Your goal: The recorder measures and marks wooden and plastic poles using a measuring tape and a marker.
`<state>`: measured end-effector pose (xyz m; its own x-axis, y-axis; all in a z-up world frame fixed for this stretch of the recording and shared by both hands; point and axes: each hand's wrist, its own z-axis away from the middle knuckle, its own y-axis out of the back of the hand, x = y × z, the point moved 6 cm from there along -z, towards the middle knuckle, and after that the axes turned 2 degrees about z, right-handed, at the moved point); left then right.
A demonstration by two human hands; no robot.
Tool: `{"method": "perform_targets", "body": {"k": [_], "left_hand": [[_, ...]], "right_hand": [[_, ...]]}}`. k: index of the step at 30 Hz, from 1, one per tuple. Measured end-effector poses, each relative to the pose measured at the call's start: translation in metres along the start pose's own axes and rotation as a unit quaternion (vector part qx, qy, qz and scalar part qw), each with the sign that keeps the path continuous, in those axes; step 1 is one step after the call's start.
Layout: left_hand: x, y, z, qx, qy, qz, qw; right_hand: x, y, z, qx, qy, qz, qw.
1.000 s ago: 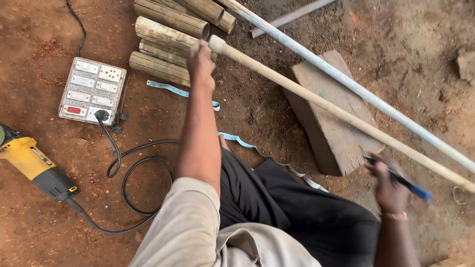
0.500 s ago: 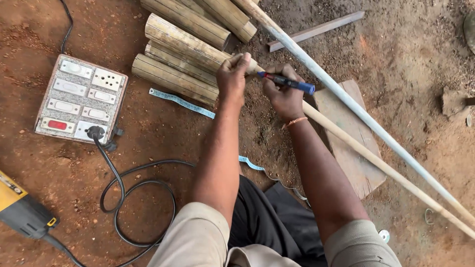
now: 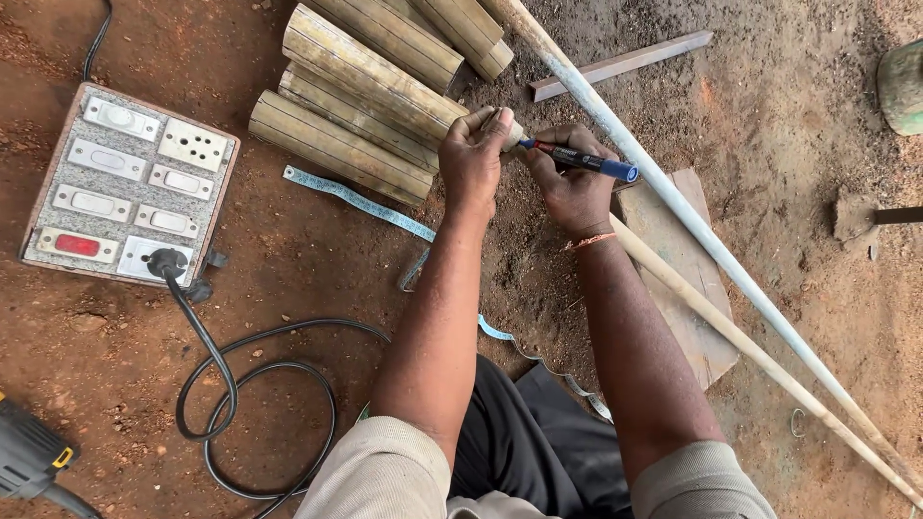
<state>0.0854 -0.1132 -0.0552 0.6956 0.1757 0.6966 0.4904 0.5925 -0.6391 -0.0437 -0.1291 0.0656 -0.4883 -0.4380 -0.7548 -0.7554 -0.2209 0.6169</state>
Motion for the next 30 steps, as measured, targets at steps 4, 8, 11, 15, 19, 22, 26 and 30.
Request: {"method": "perform_targets", "body": {"k": [4, 8, 11, 15, 19, 22, 26, 30], "left_hand": [[0.005, -0.002, 0.003, -0.009, -0.005, -0.004, 1.000], [0.007, -0.003, 0.005, -0.008, 0.012, 0.002, 1.000], [0.006, -0.003, 0.004, -0.003, 0.008, -0.003, 1.000], [0.004, -0.004, 0.003, -0.005, 0.009, 0.016, 1.000], [0.008, -0.003, 0.005, -0.002, -0.004, -0.011, 1.000], [0.011, -0.004, 0.007, 0.002, 0.018, -0.011, 1.000], [0.012, -0.005, 0.009, -0.003, 0.020, -0.014, 1.000], [0.016, -0.005, 0.012, 0.004, 0.019, -0.012, 1.000]], "right_hand": [[0.004, -0.003, -0.002, 0.003, 0.015, -0.015, 1.000], [0.000, 0.000, -0.002, 0.009, 0.005, -0.027, 1.000], [-0.006, 0.001, -0.002, -0.001, -0.006, -0.018, 1.000], [-0.001, 0.000, -0.003, 0.000, -0.009, 0.007, 1.000], [0.004, 0.001, -0.009, -0.007, -0.075, -0.089, 0.993], [0.018, 0.002, -0.012, 0.027, -0.124, -0.187, 0.974], [0.015, 0.006, -0.015, 0.046, -0.067, -0.131, 0.988], [0.010, 0.004, -0.025, 0.035, -0.057, -0.121, 0.990]]}}
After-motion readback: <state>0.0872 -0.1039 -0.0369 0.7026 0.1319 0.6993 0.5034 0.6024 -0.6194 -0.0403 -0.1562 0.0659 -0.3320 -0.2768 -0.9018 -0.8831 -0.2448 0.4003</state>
